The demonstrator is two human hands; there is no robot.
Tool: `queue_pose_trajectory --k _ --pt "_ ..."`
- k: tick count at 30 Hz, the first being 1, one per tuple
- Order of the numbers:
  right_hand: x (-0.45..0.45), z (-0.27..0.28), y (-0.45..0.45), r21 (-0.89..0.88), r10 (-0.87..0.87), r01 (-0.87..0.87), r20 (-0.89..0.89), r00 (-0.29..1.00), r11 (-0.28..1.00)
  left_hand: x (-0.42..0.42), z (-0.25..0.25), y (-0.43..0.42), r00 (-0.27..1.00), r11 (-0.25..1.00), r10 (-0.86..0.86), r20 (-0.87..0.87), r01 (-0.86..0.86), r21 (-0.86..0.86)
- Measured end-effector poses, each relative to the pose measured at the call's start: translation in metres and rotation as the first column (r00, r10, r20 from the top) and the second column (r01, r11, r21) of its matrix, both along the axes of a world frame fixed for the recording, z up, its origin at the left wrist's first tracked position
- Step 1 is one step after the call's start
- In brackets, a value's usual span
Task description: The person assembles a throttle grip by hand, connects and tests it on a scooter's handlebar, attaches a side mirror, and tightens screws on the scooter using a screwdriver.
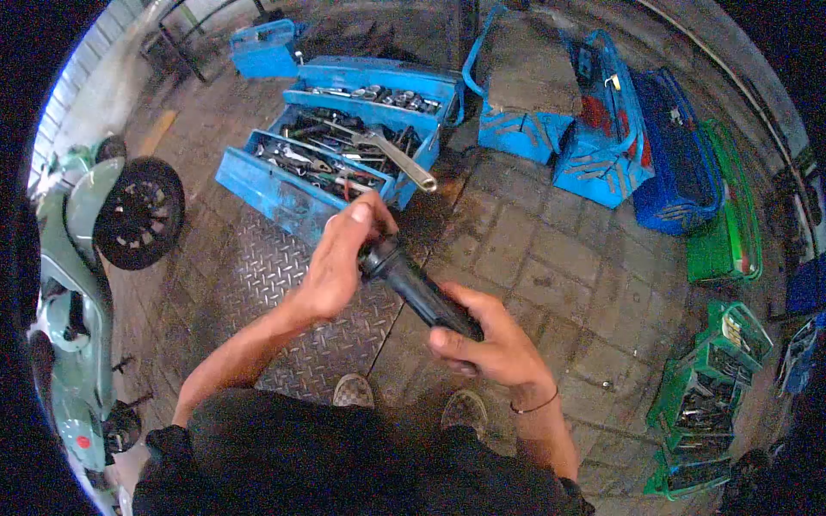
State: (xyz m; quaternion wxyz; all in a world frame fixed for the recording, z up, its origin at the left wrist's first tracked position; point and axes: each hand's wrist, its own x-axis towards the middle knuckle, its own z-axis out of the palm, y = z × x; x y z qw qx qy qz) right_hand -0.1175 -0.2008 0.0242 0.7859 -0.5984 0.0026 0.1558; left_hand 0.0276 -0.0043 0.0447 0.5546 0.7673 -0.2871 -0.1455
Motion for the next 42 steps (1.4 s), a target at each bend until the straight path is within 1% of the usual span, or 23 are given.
queue_pose_trajectory --k 1,2,3,4,5,6,7,8,10,11,13,14,16,20,23,25,28,29,31,35,37,40,42 --pt "-0.001 0.002 0.004 0.2 -0.04 0.063 -0.114 0.993 0.978 0.002 0.002 0.003 0.998 1.0 -0.018 0.067 0.019 -0.019" --pt "-0.002 0.002 0.006 0.197 -0.041 0.063 -0.113 0.993 0.978 0.003 0.004 0.009 0.99 0.999 -0.014 0.143 0.021 -0.045" --pt "-0.002 0.001 0.008 0.241 -0.064 0.085 -0.096 0.993 0.967 0.005 0.003 0.009 0.989 0.999 -0.015 0.147 0.023 -0.049" --pt "-0.002 0.0 0.01 0.286 -0.089 0.108 -0.082 0.993 0.952 0.008 -0.001 0.009 0.932 0.985 -0.048 0.361 0.103 -0.135" --pt "-0.003 0.003 0.013 0.286 -0.092 0.111 -0.078 0.993 0.952 0.011 -0.002 0.009 0.828 0.959 -0.055 0.558 0.199 -0.2" --pt "-0.004 0.007 0.017 0.323 -0.114 0.134 -0.08 0.99 0.937 0.005 0.015 0.011 0.724 0.981 -0.067 0.686 0.173 -0.087" --pt "-0.004 0.01 0.02 0.359 -0.135 0.156 -0.083 0.987 0.92 0.002 0.015 0.009 0.723 0.981 -0.068 0.687 0.176 -0.088" --pt "-0.004 0.01 0.021 0.358 -0.136 0.157 -0.082 0.987 0.92 -0.001 0.015 0.006 0.758 0.975 -0.065 0.649 0.188 -0.122" --pt "-0.003 0.01 0.024 0.387 -0.07 0.065 -0.002 0.998 0.92 -0.002 0.016 0.005 0.813 0.96 -0.085 0.576 0.222 -0.171" --pt "-0.003 0.01 0.026 0.384 -0.067 0.062 -0.001 0.998 0.921 -0.002 0.018 0.004 0.812 0.96 -0.082 0.577 0.22 -0.173" --pt "-0.004 0.011 0.03 0.387 -0.069 0.06 0.01 0.998 0.92 -0.003 0.023 0.0 0.847 0.924 -0.106 0.521 0.278 -0.264" --pt "-0.004 0.011 0.032 0.387 -0.07 0.06 0.01 0.998 0.92 -0.003 0.023 0.0 0.847 0.923 -0.106 0.521 0.278 -0.264" --pt "-0.005 0.013 0.034 0.362 -0.039 0.032 0.013 0.999 0.932 -0.003 0.023 0.0 0.886 0.927 -0.12 0.448 0.262 -0.269" --pt "-0.008 0.016 0.039 0.374 -0.054 0.045 0.015 0.998 0.927 -0.005 0.028 -0.003 0.894 0.913 -0.118 0.433 0.269 -0.306" --pt "-0.009 0.011 0.041 0.421 -0.076 0.051 0.043 0.996 0.906 -0.009 0.033 -0.007 0.878 0.905 -0.128 0.462 0.294 -0.307" --pt "-0.01 0.007 0.046 0.495 -0.086 0.044 0.063 0.994 0.868 -0.013 0.037 -0.009 0.893 0.878 -0.168 0.418 0.329 -0.348" --pt "-0.014 0.006 0.051 0.514 -0.12 0.083 0.04 0.992 0.854 -0.013 0.038 -0.01 0.879 0.878 -0.193 0.436 0.353 -0.323" --pt "-0.013 0.008 0.053 0.514 -0.121 0.084 0.039 0.992 0.854 -0.014 0.039 -0.01 0.879 0.878 -0.193 0.436 0.353 -0.323" --pt "-0.012 0.014 0.057 0.435 -0.176 0.135 0.057 0.983 0.89 -0.018 0.04 -0.012 0.895 0.889 -0.186 0.405 0.329 -0.319" --pt "-0.014 0.011 0.058 0.508 -0.195 0.144 0.049 0.979 0.85 -0.018 0.042 -0.014 0.885 0.878 -0.183 0.429 0.343 -0.333" --pt "-0.012 0.015 0.061 0.421 -0.244 0.191 0.077 0.967 0.887 -0.02 0.044 -0.015 0.892 0.884 -0.172 0.418 0.327 -0.333" --pt "-0.01 0.018 0.063 0.395 -0.264 0.212 0.08 0.961 0.894 -0.02 0.041 -0.015 0.903 0.878 -0.141 0.407 0.304 -0.37" --pt "-0.01 0.02 0.066 0.416 -0.276 0.224 0.068 0.959 0.881 -0.021 0.042 -0.014 0.905 0.881 -0.138 0.401 0.298 -0.367"
